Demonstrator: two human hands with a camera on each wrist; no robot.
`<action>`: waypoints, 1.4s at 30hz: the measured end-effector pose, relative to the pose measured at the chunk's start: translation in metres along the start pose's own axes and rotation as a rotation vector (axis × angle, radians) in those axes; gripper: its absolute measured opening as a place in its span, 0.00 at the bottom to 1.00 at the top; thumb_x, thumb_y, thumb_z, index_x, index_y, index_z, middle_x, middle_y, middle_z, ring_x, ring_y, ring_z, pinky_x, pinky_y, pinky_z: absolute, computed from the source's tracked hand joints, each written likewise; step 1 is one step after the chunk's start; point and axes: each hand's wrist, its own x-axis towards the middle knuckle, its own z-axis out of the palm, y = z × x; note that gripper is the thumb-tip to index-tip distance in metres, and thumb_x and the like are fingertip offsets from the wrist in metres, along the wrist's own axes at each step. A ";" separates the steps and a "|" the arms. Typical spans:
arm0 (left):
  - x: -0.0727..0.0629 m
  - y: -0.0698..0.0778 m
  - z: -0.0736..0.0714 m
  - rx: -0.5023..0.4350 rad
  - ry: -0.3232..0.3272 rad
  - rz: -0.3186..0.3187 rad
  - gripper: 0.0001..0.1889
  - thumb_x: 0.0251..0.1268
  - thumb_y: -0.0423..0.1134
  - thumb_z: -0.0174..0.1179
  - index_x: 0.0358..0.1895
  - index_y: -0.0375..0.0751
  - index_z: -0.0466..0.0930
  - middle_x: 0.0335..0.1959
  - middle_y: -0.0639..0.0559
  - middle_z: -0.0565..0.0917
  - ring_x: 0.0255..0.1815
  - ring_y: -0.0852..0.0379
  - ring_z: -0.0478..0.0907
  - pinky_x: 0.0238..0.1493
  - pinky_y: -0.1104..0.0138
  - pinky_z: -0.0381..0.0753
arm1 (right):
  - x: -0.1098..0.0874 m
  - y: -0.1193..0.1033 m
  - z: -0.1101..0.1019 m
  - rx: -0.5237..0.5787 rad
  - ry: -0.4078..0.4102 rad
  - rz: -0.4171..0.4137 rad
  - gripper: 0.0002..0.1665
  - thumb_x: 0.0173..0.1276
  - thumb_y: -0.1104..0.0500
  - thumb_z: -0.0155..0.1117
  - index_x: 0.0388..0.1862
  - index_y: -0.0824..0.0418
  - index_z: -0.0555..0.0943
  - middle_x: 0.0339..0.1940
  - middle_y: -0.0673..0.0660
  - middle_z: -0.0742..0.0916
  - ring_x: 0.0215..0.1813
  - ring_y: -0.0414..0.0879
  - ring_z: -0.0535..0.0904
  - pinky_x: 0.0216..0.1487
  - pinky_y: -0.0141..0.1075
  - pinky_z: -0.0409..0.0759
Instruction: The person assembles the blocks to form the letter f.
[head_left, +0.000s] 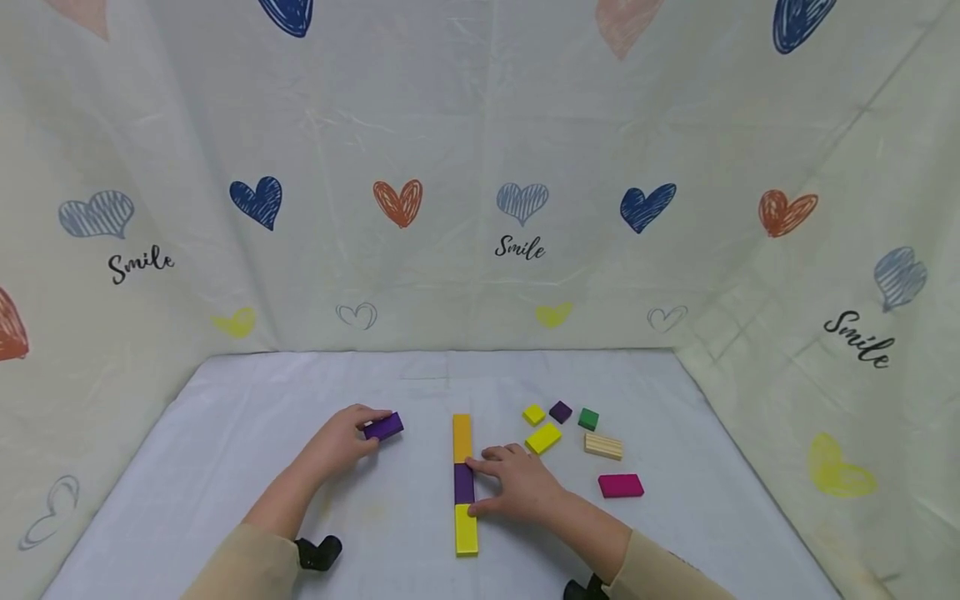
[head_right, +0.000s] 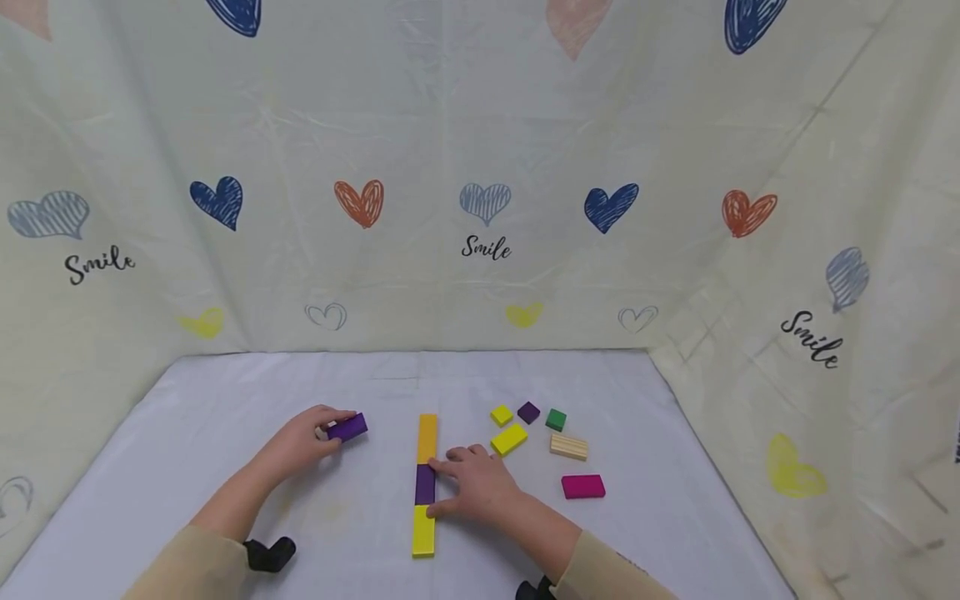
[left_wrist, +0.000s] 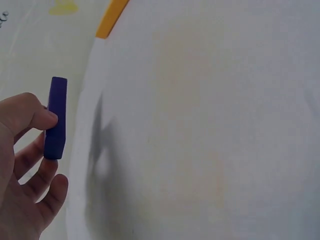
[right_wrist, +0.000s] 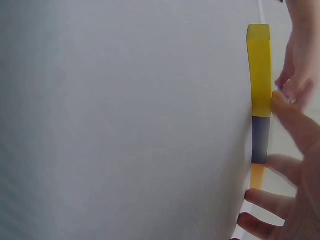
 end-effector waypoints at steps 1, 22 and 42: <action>0.003 0.001 0.001 -0.004 0.002 0.016 0.27 0.58 0.34 0.65 0.63 0.53 0.79 0.56 0.50 0.80 0.52 0.50 0.76 0.54 0.52 0.77 | 0.000 0.000 0.000 0.001 0.003 -0.001 0.45 0.53 0.26 0.69 0.70 0.36 0.74 0.66 0.51 0.78 0.66 0.55 0.70 0.64 0.58 0.70; 0.041 0.039 0.036 0.052 -0.095 0.076 0.22 0.61 0.34 0.65 0.59 0.55 0.83 0.58 0.48 0.79 0.60 0.47 0.74 0.65 0.51 0.72 | 0.001 0.002 0.002 -0.007 -0.002 -0.011 0.45 0.51 0.24 0.68 0.69 0.34 0.74 0.65 0.50 0.78 0.64 0.53 0.71 0.62 0.57 0.72; 0.052 0.043 0.048 0.096 -0.098 0.109 0.19 0.63 0.35 0.63 0.58 0.55 0.84 0.58 0.48 0.78 0.61 0.46 0.72 0.66 0.50 0.70 | 0.001 0.002 0.000 -0.028 0.014 -0.026 0.45 0.52 0.24 0.66 0.69 0.34 0.74 0.65 0.49 0.79 0.62 0.52 0.72 0.62 0.54 0.74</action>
